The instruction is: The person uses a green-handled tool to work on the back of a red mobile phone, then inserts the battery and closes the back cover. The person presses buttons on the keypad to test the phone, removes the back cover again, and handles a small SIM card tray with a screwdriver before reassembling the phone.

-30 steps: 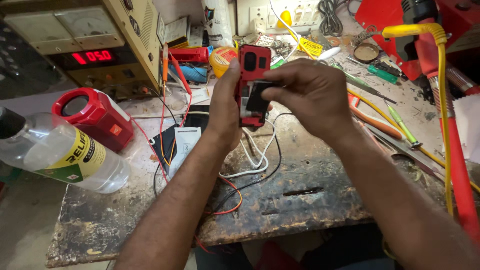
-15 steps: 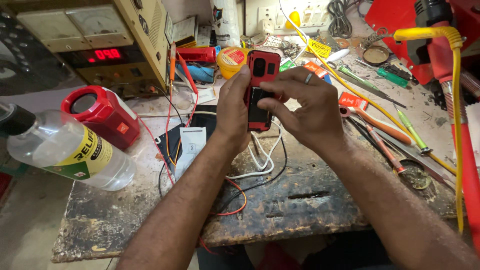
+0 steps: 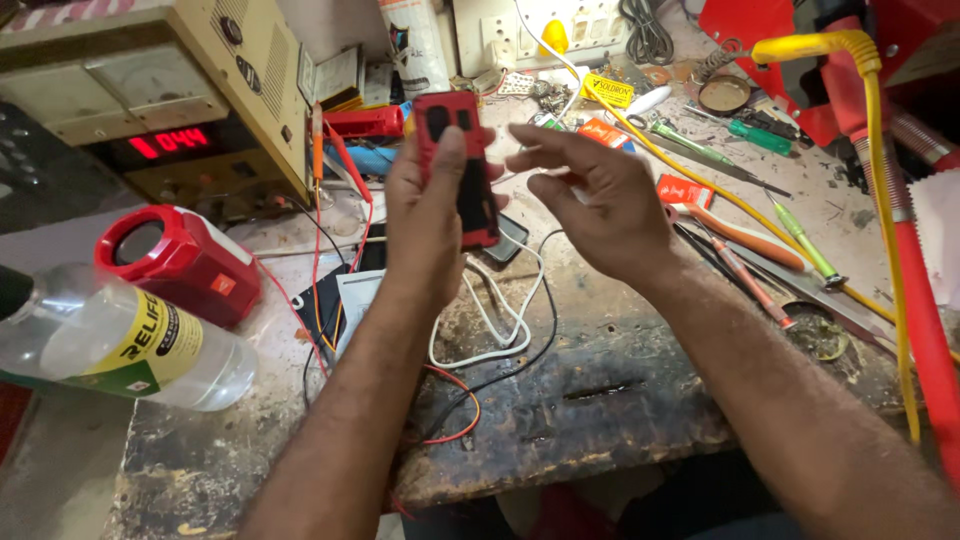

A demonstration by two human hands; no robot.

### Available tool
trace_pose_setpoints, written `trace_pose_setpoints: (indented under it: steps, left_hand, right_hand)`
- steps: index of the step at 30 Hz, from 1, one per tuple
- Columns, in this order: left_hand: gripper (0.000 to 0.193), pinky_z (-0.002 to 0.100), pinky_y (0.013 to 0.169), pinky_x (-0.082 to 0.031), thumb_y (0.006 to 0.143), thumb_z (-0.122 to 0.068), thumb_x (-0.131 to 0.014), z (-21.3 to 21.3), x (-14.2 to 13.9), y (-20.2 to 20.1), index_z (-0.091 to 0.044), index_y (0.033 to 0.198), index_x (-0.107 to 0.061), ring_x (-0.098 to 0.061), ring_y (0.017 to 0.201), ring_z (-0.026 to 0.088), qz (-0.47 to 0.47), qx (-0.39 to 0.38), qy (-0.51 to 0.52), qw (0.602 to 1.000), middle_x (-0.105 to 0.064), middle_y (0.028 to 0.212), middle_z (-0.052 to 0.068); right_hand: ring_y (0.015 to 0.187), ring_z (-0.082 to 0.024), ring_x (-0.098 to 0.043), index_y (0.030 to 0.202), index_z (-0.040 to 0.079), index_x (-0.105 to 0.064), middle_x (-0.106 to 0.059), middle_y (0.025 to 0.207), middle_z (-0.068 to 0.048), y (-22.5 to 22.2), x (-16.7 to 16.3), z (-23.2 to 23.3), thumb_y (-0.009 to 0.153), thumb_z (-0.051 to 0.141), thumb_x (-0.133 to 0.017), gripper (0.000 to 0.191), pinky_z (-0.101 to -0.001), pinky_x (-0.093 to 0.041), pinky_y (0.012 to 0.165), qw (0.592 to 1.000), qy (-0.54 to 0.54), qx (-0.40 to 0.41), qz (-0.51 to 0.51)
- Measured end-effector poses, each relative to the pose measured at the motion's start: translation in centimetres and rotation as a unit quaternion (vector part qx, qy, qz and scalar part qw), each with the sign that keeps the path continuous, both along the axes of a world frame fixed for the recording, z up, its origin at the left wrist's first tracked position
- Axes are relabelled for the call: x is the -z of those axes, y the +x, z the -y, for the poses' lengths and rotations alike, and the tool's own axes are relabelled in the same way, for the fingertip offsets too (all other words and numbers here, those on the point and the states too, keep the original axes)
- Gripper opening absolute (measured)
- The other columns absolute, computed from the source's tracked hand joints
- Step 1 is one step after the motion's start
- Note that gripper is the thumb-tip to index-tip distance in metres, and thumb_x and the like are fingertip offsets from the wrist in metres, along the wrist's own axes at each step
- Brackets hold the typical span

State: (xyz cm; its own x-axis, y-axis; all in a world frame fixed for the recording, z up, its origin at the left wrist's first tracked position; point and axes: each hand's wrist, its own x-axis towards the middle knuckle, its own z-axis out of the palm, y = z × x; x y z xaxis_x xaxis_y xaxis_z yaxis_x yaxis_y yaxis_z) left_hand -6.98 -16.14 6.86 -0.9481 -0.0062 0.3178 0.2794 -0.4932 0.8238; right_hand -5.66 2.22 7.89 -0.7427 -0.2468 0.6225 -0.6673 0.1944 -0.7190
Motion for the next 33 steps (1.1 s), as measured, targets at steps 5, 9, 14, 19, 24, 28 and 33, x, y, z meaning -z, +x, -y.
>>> trace_pose_setpoints:
  steps: [5, 9, 14, 19, 24, 28, 33]
  left_hand:
    - [0.032, 0.032, 0.069, -0.064, 0.104, -0.028, -0.062, 1.1, -0.5, -0.3, -0.005, 0.126, -0.058, -0.07, 0.089, 0.015, -0.017, -0.027, 0.0, 0.999, -0.072, 0.115, 0.011]
    - [0.031, 0.033, 0.07, -0.064, 0.106, -0.026, -0.062, 1.0, -0.4, 0.0, -0.005, 0.128, -0.057, -0.07, 0.091, 0.016, -0.055, -0.042, -0.027, 0.997, -0.071, 0.116, 0.01]
    - [0.031, 0.032, 0.069, -0.065, 0.105, -0.027, -0.062, 1.4, -0.8, 0.0, -0.005, 0.126, -0.058, -0.071, 0.089, 0.015, -0.036, -0.1, -0.004, 0.994, -0.071, 0.113, 0.009]
    - [0.035, 0.033, 0.078, -0.065, 0.095, -0.009, -0.073, 1.5, -0.8, -0.2, -0.005, 0.125, -0.056, -0.071, 0.092, 0.016, -0.032, -0.111, -0.009, 0.993, -0.071, 0.113, 0.01]
    - [0.041, 0.033, 0.077, -0.063, 0.09, -0.005, -0.074, 1.3, -0.4, -0.2, -0.007, 0.126, -0.056, -0.071, 0.088, 0.016, -0.024, -0.077, -0.023, 0.996, -0.07, 0.112, 0.008]
    - [0.041, 0.035, 0.08, -0.064, 0.095, -0.025, -0.072, 0.5, 0.0, -0.3, -0.003, 0.127, -0.058, -0.072, 0.09, 0.021, 0.038, -0.005, 0.03, 0.999, -0.071, 0.109, 0.011]
    - [0.062, 0.039, 0.084, -0.063, 0.095, -0.057, -0.057, -0.8, 0.9, 0.2, -0.004, 0.127, -0.06, -0.073, 0.096, 0.024, 0.12, 0.121, 0.14, 0.975, -0.071, 0.108, 0.014]
  right_hand:
    - [0.087, -0.014, -0.076, 0.117, 0.015, -0.077, -0.081, 0.103, -0.004, -1.3, 0.8, 0.3, 0.096, 0.022, -0.073, 0.022, -0.0289, -0.06, 0.076, 0.979, 0.115, 0.145, 0.081]
    - [0.085, -0.021, -0.076, 0.111, 0.023, -0.081, -0.08, 0.099, -0.005, -0.6, 0.7, 1.4, 0.09, 0.043, -0.075, 0.029, -0.0378, -0.059, 0.081, 0.901, 0.343, 0.225, 0.137]
    - [0.098, -0.027, -0.068, 0.106, 0.02, -0.079, -0.073, 0.1, -0.009, 0.2, 0.5, 3.3, 0.075, 0.054, -0.084, 0.046, -0.0442, -0.055, 0.081, 0.861, 0.433, 0.225, 0.144]
    - [0.085, -0.025, -0.072, 0.097, 0.016, -0.078, -0.075, 0.09, -0.007, -0.5, 1.0, 3.0, 0.073, 0.045, -0.086, 0.038, -0.0415, -0.057, 0.075, 0.89, 0.359, 0.242, 0.142]
    - [0.066, -0.022, -0.072, 0.099, 0.012, -0.075, -0.076, 0.083, -0.004, 0.7, -0.3, -0.4, 0.09, 0.015, -0.076, 0.01, -0.0383, -0.056, 0.064, 0.933, 0.176, 0.31, -0.043]
    - [0.078, -0.027, -0.069, 0.1, 0.007, -0.072, -0.072, 0.091, -0.006, 2.6, -2.1, -1.5, 0.09, 0.002, -0.08, 0.013, -0.0423, -0.054, 0.073, 0.863, 0.169, 0.383, -0.283]
    - [0.101, -0.028, -0.071, 0.107, 0.007, -0.074, -0.069, 0.109, -0.008, 4.1, -1.8, 1.6, 0.09, -0.003, -0.081, 0.021, -0.039, -0.059, 0.088, 0.887, 0.15, 0.276, -0.338]
